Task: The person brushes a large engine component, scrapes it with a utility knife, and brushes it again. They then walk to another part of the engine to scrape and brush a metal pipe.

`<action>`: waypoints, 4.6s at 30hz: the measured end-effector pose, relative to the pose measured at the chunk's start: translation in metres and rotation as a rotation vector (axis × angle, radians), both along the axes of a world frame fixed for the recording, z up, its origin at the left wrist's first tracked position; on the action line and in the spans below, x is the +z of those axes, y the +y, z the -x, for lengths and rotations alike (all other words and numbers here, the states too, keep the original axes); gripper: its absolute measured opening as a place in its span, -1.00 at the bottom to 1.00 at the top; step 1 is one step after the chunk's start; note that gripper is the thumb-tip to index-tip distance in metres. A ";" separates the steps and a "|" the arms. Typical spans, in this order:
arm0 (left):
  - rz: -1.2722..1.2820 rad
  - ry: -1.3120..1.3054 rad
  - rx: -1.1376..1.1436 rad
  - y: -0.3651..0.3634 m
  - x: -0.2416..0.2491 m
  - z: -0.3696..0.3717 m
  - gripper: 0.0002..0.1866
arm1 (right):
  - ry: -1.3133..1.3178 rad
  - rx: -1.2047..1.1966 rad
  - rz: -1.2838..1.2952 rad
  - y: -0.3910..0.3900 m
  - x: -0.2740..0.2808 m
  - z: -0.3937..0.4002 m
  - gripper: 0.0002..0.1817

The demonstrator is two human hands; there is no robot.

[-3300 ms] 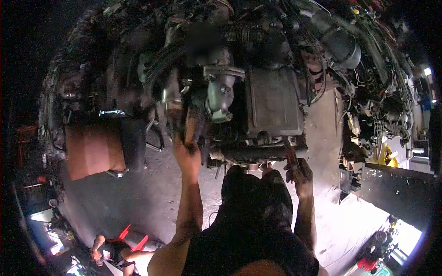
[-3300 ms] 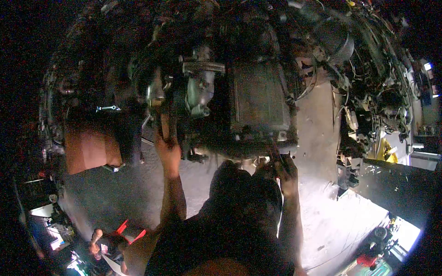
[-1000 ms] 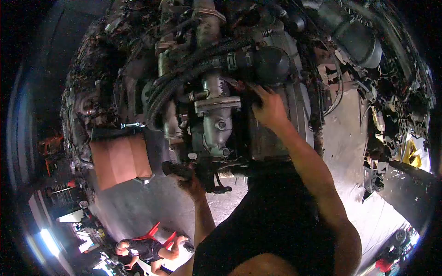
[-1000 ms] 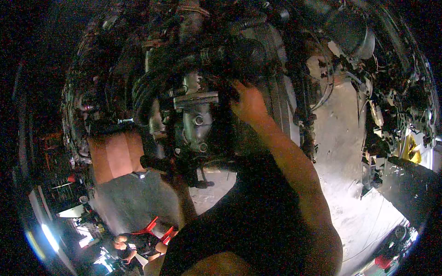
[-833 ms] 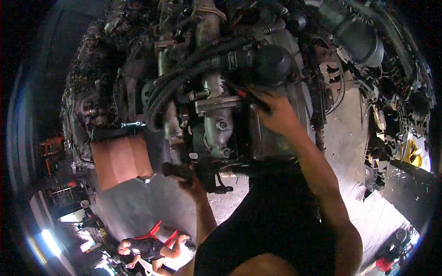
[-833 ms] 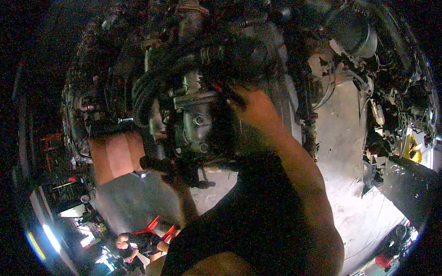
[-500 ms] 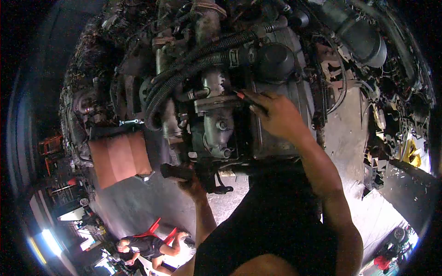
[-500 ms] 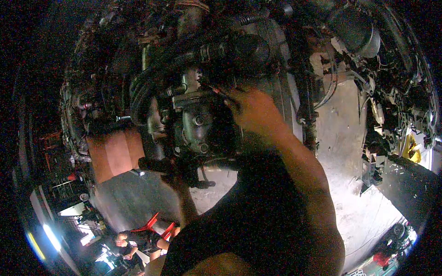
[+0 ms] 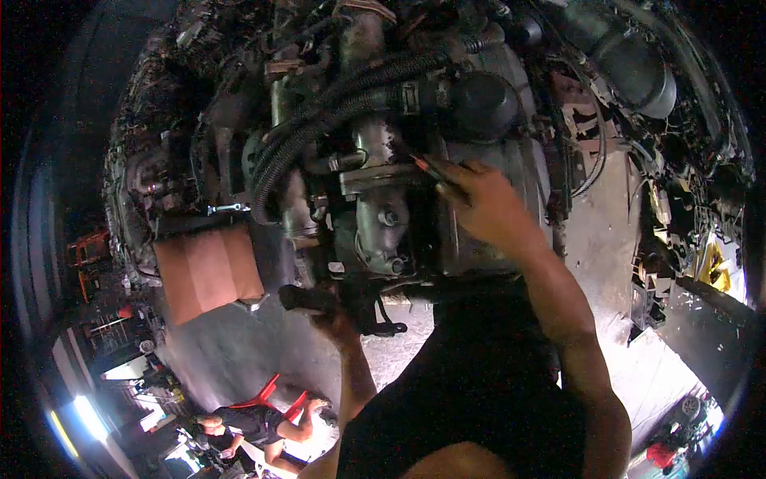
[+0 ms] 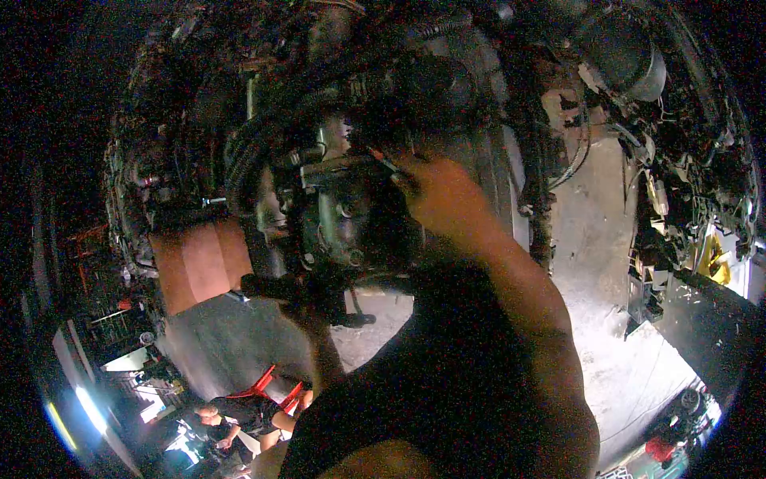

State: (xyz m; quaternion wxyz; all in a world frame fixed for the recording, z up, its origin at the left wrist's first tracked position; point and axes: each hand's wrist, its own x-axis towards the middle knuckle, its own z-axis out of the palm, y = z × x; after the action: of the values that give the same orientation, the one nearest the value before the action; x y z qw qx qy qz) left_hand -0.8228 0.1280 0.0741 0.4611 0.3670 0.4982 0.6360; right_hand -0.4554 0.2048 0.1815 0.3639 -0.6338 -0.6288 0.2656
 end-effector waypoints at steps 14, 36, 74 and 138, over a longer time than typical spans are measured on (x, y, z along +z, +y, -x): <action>0.072 0.141 0.099 0.002 0.019 -0.025 -0.77 | -0.014 -0.030 -0.076 0.006 0.003 0.007 -0.53; 0.078 -0.023 -0.007 -0.002 0.054 -0.055 -0.71 | 0.059 0.039 0.023 0.018 -0.003 -0.005 -0.55; 0.019 0.174 0.067 -0.006 0.030 -0.038 -0.78 | 0.044 0.006 -0.015 0.015 -0.002 0.005 -0.59; 0.004 -0.646 -0.166 -0.007 0.018 -0.016 -0.69 | -0.085 0.112 0.097 0.032 0.022 -0.001 -0.57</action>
State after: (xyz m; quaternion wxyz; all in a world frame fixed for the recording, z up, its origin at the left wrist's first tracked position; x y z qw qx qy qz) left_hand -0.8070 0.1205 0.0926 0.6462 0.1850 0.2958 0.6788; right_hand -0.4541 0.2369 0.2037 0.2902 -0.6251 -0.6647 0.2885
